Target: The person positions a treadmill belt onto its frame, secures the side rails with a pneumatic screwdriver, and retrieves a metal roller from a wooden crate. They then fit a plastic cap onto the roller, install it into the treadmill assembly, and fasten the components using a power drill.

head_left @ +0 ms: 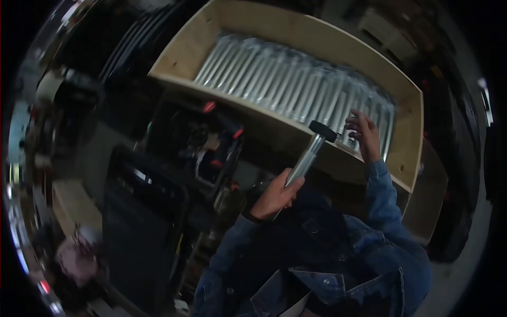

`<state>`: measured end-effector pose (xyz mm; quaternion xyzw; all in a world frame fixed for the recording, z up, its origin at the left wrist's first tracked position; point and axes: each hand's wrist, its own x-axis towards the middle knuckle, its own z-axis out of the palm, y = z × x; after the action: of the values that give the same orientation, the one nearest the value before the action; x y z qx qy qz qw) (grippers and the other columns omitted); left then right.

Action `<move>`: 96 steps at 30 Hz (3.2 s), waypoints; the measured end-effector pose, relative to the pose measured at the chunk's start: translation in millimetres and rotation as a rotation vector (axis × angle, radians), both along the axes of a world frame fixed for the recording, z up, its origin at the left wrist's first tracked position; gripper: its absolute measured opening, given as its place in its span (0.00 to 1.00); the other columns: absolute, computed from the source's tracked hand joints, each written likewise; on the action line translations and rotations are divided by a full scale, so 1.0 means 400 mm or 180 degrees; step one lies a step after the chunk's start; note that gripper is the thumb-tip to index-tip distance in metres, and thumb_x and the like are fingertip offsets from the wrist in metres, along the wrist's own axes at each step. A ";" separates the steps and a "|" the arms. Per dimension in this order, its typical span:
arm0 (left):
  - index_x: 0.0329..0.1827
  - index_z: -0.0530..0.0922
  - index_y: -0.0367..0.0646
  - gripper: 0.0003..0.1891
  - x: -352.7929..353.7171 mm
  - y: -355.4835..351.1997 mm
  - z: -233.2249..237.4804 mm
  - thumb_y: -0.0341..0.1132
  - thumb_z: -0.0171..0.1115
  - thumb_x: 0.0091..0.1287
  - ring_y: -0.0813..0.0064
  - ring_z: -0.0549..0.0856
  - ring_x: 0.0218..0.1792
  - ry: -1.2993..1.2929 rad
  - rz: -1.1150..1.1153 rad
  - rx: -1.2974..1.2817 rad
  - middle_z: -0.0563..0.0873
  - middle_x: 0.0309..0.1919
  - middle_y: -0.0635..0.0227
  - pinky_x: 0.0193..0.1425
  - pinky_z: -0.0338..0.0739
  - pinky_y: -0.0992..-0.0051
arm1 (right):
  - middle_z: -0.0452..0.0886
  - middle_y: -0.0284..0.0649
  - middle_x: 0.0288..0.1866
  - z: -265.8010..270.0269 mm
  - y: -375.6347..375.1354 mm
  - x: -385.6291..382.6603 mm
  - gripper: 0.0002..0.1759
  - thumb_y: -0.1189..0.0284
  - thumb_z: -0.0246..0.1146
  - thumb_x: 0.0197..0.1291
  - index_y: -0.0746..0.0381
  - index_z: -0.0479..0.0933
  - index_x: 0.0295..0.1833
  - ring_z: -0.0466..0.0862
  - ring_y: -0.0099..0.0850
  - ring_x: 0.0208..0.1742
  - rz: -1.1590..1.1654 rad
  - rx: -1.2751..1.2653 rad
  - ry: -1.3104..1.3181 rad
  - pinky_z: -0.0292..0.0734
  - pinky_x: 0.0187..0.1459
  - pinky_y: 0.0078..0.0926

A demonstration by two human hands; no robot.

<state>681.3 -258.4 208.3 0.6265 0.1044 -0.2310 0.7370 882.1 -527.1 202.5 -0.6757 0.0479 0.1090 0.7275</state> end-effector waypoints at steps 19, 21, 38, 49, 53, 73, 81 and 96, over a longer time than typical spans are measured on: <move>0.65 0.71 0.39 0.20 -0.275 0.338 -0.022 0.43 0.57 0.78 0.76 0.82 0.29 -0.0031 0.3934 -0.0823 0.83 0.36 0.64 0.30 0.76 0.76 | 0.85 0.45 0.58 -0.566 1.453 -0.075 0.25 0.68 0.69 0.63 0.59 0.77 0.66 0.83 0.47 0.60 0.4509 -0.2772 -0.1441 0.76 0.66 0.45; 0.65 0.71 0.38 0.22 -0.299 0.331 -0.048 0.43 0.58 0.77 0.75 0.82 0.30 -0.0008 0.4184 -0.0756 0.83 0.37 0.63 0.31 0.76 0.76 | 0.82 0.47 0.62 -0.635 1.504 -0.060 0.25 0.68 0.70 0.62 0.59 0.77 0.65 0.81 0.50 0.63 0.4604 -0.3292 -0.1953 0.74 0.68 0.47; 0.64 0.71 0.38 0.20 -0.258 0.409 -0.010 0.41 0.58 0.76 0.73 0.84 0.32 -0.0252 0.4489 -0.0744 0.85 0.42 0.60 0.39 0.81 0.74 | 0.82 0.54 0.57 -0.612 1.588 0.083 0.17 0.69 0.62 0.66 0.59 0.80 0.60 0.82 0.55 0.56 0.4429 -0.2905 -0.2714 0.78 0.59 0.47; 0.66 0.70 0.41 0.19 -0.264 0.400 -0.034 0.38 0.58 0.77 0.78 0.84 0.46 -0.0657 0.4087 -0.0450 0.83 0.50 0.66 0.37 0.79 0.79 | 0.80 0.28 0.27 -0.171 1.318 -0.113 0.13 0.64 0.68 0.70 0.64 0.84 0.42 0.73 0.13 0.25 0.4836 -0.0352 0.0002 0.66 0.26 0.13; 0.73 0.62 0.39 0.25 -0.291 0.383 -0.035 0.37 0.57 0.78 0.74 0.86 0.47 -0.0934 0.4082 -0.0598 0.83 0.51 0.62 0.35 0.80 0.77 | 0.77 0.26 0.25 -0.033 1.180 -0.238 0.12 0.64 0.68 0.69 0.63 0.83 0.41 0.72 0.13 0.25 0.5256 -0.0188 0.0022 0.65 0.27 0.15; 0.78 0.58 0.45 0.35 -0.442 0.300 -0.051 0.40 0.66 0.73 0.81 0.80 0.27 -0.0694 0.4750 -0.0512 0.82 0.40 0.64 0.28 0.76 0.80 | 0.81 0.38 0.27 0.096 1.012 -0.430 0.15 0.64 0.76 0.57 0.60 0.79 0.40 0.81 0.34 0.28 0.5395 -0.0816 -0.3264 0.75 0.33 0.29; 0.72 0.66 0.38 0.33 -0.439 0.539 0.007 0.42 0.70 0.69 0.74 0.86 0.44 -0.0701 0.4889 0.0256 0.85 0.48 0.65 0.45 0.81 0.75 | 0.76 0.50 0.60 0.095 1.260 -0.415 0.41 0.60 0.80 0.51 0.62 0.71 0.67 0.82 0.44 0.57 0.5366 0.0011 -0.3461 0.79 0.56 0.36; 0.53 0.81 0.41 0.13 -0.553 1.320 -0.139 0.35 0.62 0.68 0.54 0.81 0.51 0.0447 0.4100 0.5727 0.82 0.46 0.58 0.60 0.72 0.56 | 0.74 0.34 0.29 -0.044 2.110 -0.364 0.37 0.40 0.67 0.63 0.66 0.72 0.54 0.76 0.22 0.20 0.4357 -0.0537 -0.0339 0.73 0.20 0.22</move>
<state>460.2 269.6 152.8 0.7473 0.5819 0.3205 -0.0121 736.5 316.9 185.1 -0.6127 -0.4168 0.5061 0.4413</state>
